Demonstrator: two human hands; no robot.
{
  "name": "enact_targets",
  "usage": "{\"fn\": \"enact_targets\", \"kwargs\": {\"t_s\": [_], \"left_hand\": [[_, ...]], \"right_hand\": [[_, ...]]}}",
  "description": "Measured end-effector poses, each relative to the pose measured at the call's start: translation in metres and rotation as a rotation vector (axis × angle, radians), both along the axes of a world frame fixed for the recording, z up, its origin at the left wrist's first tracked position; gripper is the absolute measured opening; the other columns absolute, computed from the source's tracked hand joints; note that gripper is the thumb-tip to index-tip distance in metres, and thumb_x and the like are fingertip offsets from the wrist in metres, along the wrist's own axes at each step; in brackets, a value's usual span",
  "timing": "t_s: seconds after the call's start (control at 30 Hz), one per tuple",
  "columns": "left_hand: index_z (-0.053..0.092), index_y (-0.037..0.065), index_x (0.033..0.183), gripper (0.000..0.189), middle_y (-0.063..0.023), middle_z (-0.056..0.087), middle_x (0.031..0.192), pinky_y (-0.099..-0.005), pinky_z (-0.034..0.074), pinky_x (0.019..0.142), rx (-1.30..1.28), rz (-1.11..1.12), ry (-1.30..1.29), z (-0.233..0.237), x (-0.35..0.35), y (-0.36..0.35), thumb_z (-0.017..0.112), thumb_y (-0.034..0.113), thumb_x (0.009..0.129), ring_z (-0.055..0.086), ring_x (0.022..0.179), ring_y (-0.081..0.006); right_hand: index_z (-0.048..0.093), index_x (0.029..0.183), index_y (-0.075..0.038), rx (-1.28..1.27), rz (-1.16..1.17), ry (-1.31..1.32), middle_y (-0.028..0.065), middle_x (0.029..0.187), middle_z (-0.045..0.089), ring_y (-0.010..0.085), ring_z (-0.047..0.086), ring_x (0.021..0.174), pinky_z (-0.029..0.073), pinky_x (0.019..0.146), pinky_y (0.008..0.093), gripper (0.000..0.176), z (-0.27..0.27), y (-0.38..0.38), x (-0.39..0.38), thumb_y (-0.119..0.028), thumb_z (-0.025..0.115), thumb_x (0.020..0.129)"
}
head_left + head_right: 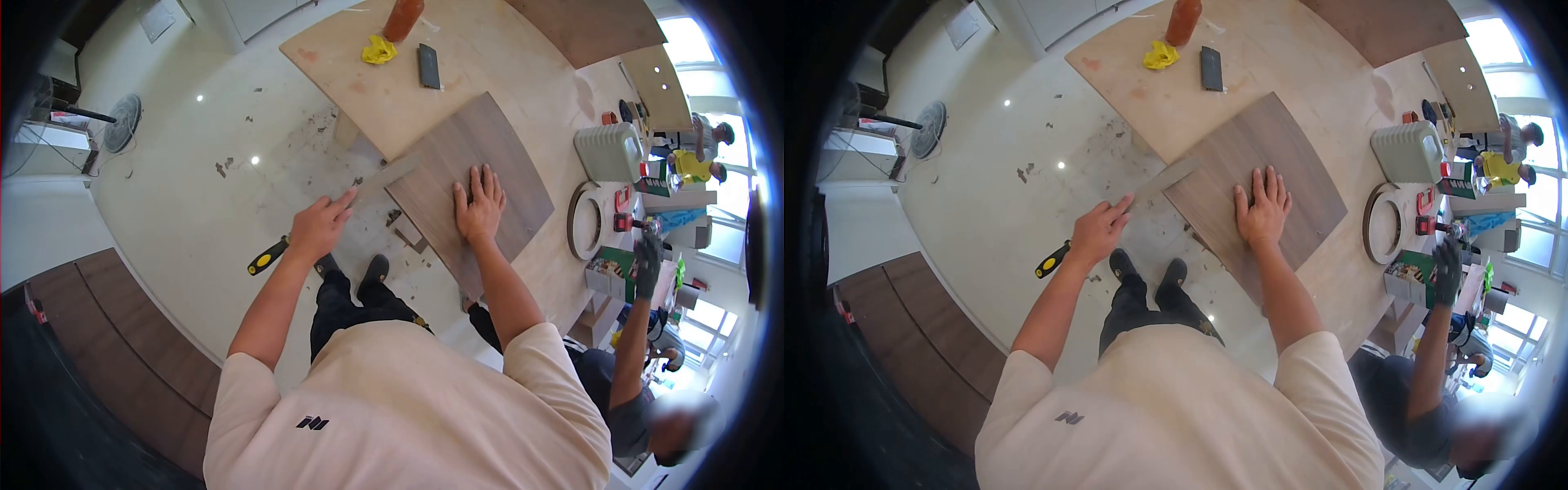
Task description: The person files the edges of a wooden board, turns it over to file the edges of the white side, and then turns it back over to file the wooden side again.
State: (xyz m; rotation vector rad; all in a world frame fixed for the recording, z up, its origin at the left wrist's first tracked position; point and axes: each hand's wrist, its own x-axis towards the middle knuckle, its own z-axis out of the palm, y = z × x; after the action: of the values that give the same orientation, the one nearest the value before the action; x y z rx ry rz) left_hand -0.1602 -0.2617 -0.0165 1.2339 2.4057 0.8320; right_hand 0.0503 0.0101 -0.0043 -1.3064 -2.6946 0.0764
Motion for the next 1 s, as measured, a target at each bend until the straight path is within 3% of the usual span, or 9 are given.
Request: {"fn": "enact_targets", "kwargs": {"t_s": [0.1,0.3,0.6,0.83,1.0], "left_hand": [[0.062,0.032,0.138,0.042,-0.0044,0.056,0.079,-0.0384,0.052,0.063,-0.028,-0.061,0.001,0.014,0.006,0.008,0.066,0.03,0.095,0.061,0.068,-0.026],[0.063,0.033,0.136,0.042,-0.0042,0.056,0.079,-0.0376,0.052,0.064,-0.075,0.022,-0.037,0.009,-0.006,-0.014,0.066,0.029,0.095,0.061,0.07,-0.0255],[0.064,0.03,0.135,0.043,-0.0052,0.054,0.077,-0.038,0.051,0.061,0.094,-0.107,0.018,0.008,0.04,0.019,0.07,0.025,0.092,0.059,0.067,-0.0271],[0.063,0.03,0.137,0.047,-0.0051,0.054,0.078,-0.0387,0.05,0.058,0.306,0.167,-0.016,-0.051,0.051,-0.023,0.07,0.023,0.091,0.058,0.065,-0.0274],[0.063,0.029,0.137,0.048,-0.0054,0.054,0.078,-0.0383,0.05,0.058,0.376,0.261,-0.035,-0.088,0.054,-0.005,0.071,0.022,0.089,0.059,0.065,-0.0275]], "right_hand": [[0.052,0.147,-0.019,-0.001,0.005,0.0,0.009,0.159,0.039,0.0308,0.031,0.148,0.019,0.121,0.053,0.06,0.002,0.001,-0.002,-0.052,0.053,0.097],[0.051,0.148,-0.019,0.002,0.007,-0.01,0.0085,0.16,0.039,0.0312,0.031,0.148,0.019,0.121,0.0534,0.06,0.0,0.001,-0.001,-0.052,0.053,0.098],[0.05,0.149,-0.017,0.029,0.051,-0.026,0.0095,0.159,0.038,0.032,0.031,0.148,0.02,0.12,0.0532,0.06,-0.004,0.006,0.004,-0.05,0.052,0.098],[0.048,0.149,-0.015,0.001,0.046,-0.027,0.0118,0.16,0.036,0.0339,0.03,0.148,0.019,0.12,0.0554,0.061,0.001,0.001,-0.001,-0.049,0.051,0.099],[0.047,0.15,-0.012,0.0,0.071,-0.042,0.0138,0.161,0.035,0.0351,0.029,0.149,0.018,0.12,0.0556,0.062,-0.003,0.003,0.0,-0.05,0.047,0.101]]}}
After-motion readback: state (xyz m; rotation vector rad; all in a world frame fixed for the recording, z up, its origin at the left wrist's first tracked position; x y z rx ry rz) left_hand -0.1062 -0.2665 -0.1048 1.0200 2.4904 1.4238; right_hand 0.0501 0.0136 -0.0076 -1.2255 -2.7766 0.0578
